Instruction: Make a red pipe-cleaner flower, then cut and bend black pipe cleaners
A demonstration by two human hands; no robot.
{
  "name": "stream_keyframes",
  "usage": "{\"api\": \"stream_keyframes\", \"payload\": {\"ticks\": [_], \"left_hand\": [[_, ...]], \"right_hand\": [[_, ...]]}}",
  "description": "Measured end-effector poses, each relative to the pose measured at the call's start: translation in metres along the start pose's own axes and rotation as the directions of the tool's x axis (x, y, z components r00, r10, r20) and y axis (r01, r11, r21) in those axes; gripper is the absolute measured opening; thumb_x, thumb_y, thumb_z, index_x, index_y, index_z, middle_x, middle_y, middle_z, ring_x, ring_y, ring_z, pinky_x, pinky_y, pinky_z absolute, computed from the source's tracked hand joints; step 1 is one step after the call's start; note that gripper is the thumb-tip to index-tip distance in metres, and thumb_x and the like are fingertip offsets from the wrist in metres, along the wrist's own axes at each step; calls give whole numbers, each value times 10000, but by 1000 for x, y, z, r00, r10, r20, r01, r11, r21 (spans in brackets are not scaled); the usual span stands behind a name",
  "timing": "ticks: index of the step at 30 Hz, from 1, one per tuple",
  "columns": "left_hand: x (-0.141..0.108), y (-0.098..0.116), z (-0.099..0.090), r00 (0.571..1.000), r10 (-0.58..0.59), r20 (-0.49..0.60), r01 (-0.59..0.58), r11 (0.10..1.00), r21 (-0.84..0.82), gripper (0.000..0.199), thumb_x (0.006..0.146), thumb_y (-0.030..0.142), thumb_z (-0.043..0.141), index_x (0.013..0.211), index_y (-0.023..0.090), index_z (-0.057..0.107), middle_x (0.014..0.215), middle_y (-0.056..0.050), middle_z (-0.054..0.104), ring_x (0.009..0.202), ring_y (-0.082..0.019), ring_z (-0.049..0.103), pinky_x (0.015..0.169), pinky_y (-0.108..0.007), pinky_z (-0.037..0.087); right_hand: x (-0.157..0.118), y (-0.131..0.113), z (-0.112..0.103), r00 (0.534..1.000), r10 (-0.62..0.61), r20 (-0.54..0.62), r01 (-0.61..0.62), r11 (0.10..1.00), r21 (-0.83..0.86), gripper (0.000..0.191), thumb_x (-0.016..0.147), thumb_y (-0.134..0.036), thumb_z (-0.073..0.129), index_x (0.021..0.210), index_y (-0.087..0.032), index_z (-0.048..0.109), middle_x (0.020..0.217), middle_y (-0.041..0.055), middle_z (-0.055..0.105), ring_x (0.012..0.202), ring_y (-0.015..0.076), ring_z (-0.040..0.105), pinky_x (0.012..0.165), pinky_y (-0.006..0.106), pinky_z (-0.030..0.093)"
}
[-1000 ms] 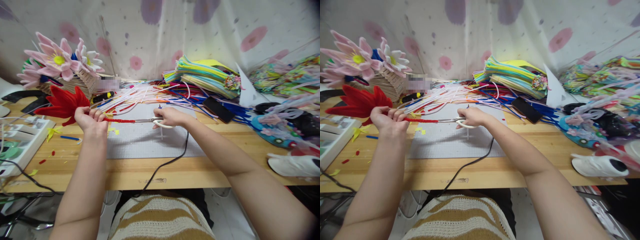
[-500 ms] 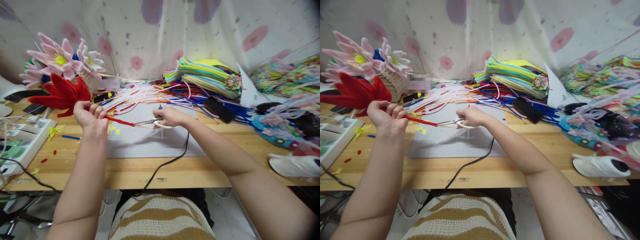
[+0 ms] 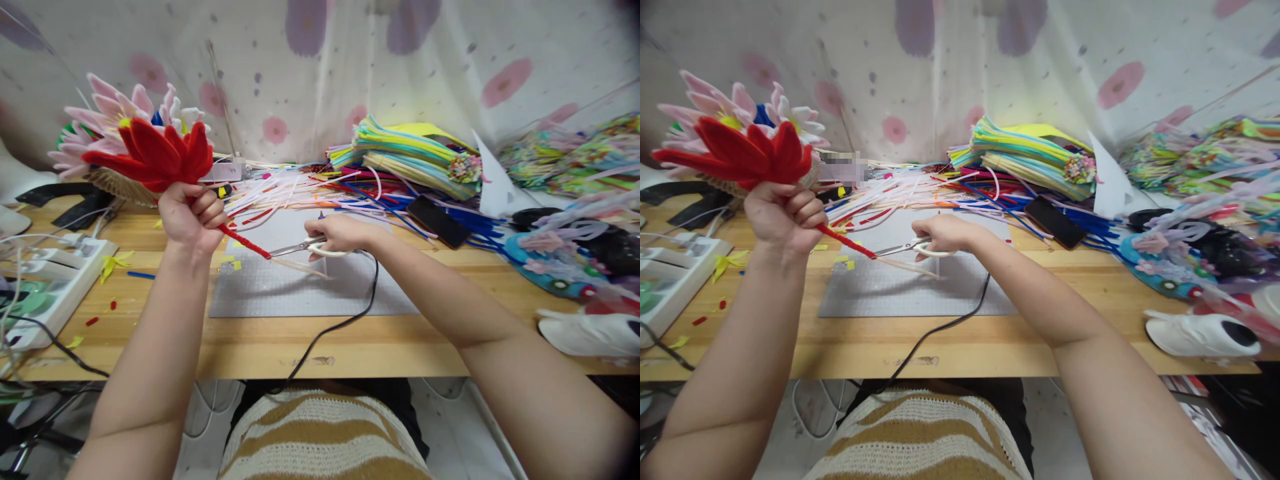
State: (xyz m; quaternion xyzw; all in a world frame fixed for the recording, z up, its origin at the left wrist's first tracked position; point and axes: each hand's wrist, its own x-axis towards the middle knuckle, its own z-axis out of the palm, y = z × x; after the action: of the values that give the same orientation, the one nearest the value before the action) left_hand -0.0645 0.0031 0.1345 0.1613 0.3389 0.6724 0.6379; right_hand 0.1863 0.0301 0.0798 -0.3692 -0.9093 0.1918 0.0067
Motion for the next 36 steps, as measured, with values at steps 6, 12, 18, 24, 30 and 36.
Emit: {"api": "stream_keyframes", "payload": {"ticks": [6,12,18,24,30,36], "left_hand": [[1,1,-1,999,-32,14,32,999,-28,311,624,72,501,585,201,221,446,70,171,309,-47,158,300,-189,96],[2,0,-8,996,-67,56,68,997,-26,275,645,78,498,592,206,260,455,64,195,312,-55,194,295,-190,121],[7,1,-11,994,-28,105,23,999,46,292,659,91,486,585,203,227,455,65,182,324,-51,171,296,-183,119],[18,2,-39,992,122,-30,-124,990,-61,379,592,83,434,628,194,73,432,70,83,343,-52,67,316,-184,58],[24,-10,-82,926,224,-304,-299,927,-227,391,624,145,396,686,186,12,404,62,88,322,-62,109,340,-197,104],[27,-20,-85,827,189,-529,-428,823,-375,274,718,181,300,656,196,33,385,75,104,284,-51,164,327,-164,176]], "right_hand": [[2,-4,1,1000,-24,-6,24,999,-25,322,713,-493,613,717,-199,481,640,-25,500,594,113,368,566,249,184],[3,-3,4,999,-47,2,47,998,-45,326,712,-501,615,721,-199,493,652,-18,519,602,116,379,569,248,188],[4,-3,6,1000,-6,12,7,999,-34,359,694,-526,625,803,-206,501,711,0,556,622,128,416,570,245,208],[-23,19,-2,976,170,-136,-155,981,119,440,626,-506,691,849,-202,464,803,17,568,675,143,460,575,237,271],[-54,53,4,688,561,-461,-327,806,493,481,623,-561,677,788,-216,387,703,-22,515,624,130,452,567,249,323],[-43,49,18,708,628,-324,-329,699,635,461,667,-597,630,780,-208,411,688,-8,559,607,131,495,554,251,358]]}}
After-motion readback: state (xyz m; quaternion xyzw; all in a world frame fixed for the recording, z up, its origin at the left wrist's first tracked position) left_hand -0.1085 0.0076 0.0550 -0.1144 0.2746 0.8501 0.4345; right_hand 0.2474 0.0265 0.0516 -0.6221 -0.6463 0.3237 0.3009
